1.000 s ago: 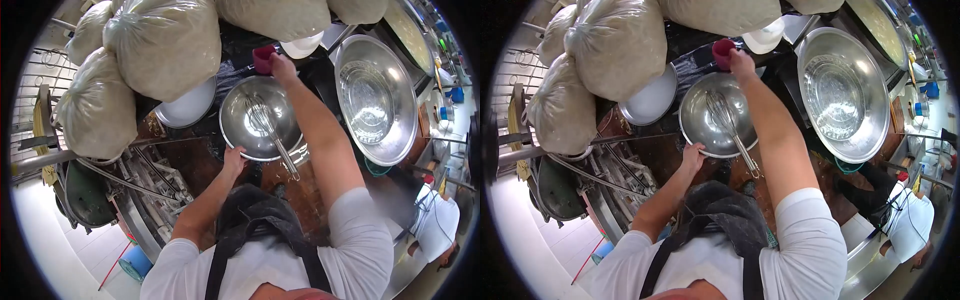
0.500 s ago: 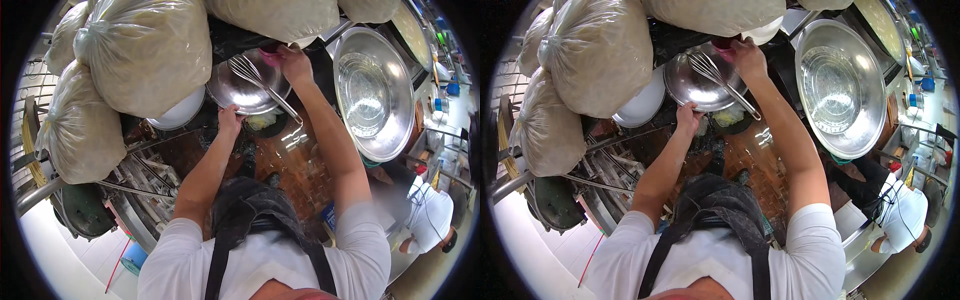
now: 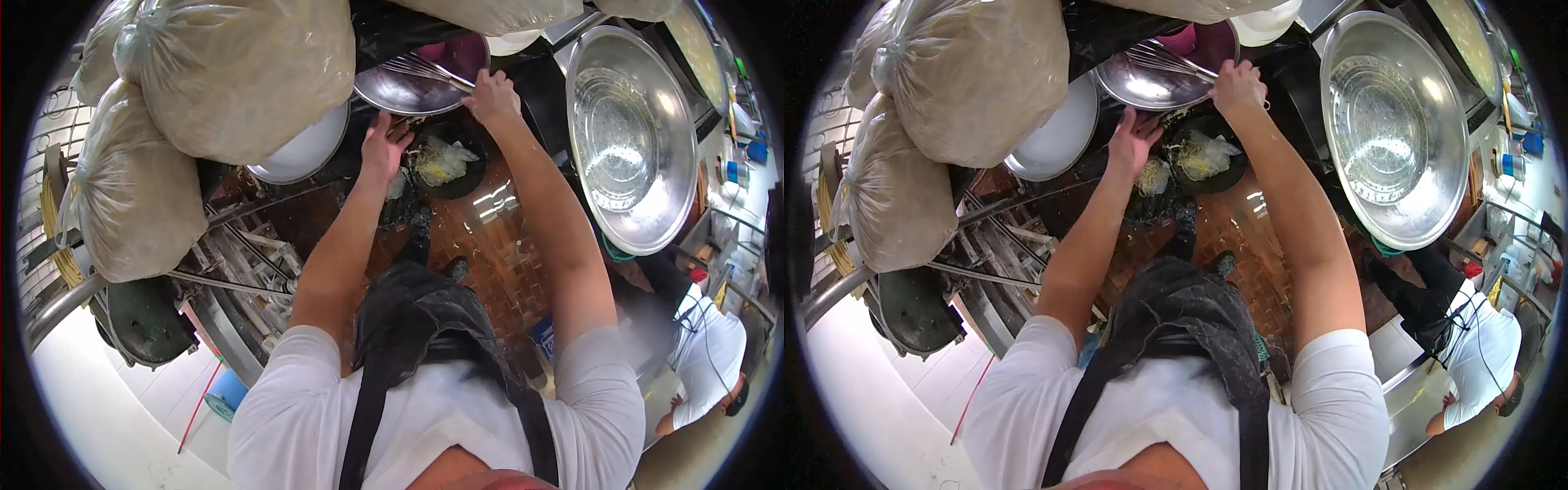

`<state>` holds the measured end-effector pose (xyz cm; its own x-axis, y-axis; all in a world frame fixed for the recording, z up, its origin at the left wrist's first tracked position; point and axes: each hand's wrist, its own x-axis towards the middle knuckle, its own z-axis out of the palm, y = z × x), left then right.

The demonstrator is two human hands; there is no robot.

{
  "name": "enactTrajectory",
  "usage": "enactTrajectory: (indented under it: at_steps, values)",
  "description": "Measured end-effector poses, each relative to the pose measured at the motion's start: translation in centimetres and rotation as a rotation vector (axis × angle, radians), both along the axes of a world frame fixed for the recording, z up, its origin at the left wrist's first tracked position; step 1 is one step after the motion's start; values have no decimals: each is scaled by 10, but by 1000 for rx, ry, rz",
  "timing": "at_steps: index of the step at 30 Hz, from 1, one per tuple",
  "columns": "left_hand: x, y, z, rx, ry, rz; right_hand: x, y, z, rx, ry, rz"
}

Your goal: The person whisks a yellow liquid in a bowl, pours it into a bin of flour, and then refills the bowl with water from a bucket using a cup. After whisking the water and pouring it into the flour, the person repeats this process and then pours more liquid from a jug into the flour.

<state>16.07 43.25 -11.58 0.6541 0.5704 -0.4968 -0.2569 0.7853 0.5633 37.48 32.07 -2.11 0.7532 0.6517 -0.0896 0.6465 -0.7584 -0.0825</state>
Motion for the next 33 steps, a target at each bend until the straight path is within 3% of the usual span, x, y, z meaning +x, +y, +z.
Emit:
enactTrajectory:
  at_steps: [3, 5, 10, 16, 18, 22, 23, 24, 26, 33]
  values:
    - [-74, -7, 8, -212, -49, 212, 13, -14, -28, -39, 74, 106]
    - [-107, 8, 17, -238, 82, 466, 13, -13, -22, -24, 174, 210]
    - [-153, 72, -1, -106, 54, 480, -26, -22, 43, -113, 296, 97]
    - [-157, 93, -35, -90, 141, 539, -46, -76, 39, 280, 416, 69]
    - [-160, 101, -39, -131, 150, 520, -54, -96, 43, 463, 1166, -122]
    - [-184, 95, -46, -75, 271, 494, -79, -134, 52, 512, 1224, -113]
    - [-193, 92, -52, -78, 293, 469, -84, -141, 59, 478, 1298, -218]
    - [-202, 85, -53, -78, 294, 446, -91, -149, 63, 489, 1293, -239]
    - [-219, 72, -48, -35, 242, 450, -107, -164, 71, 438, 901, -179]
    - [-281, 20, -12, 43, 372, 233, -160, -271, 94, 479, 829, -318]
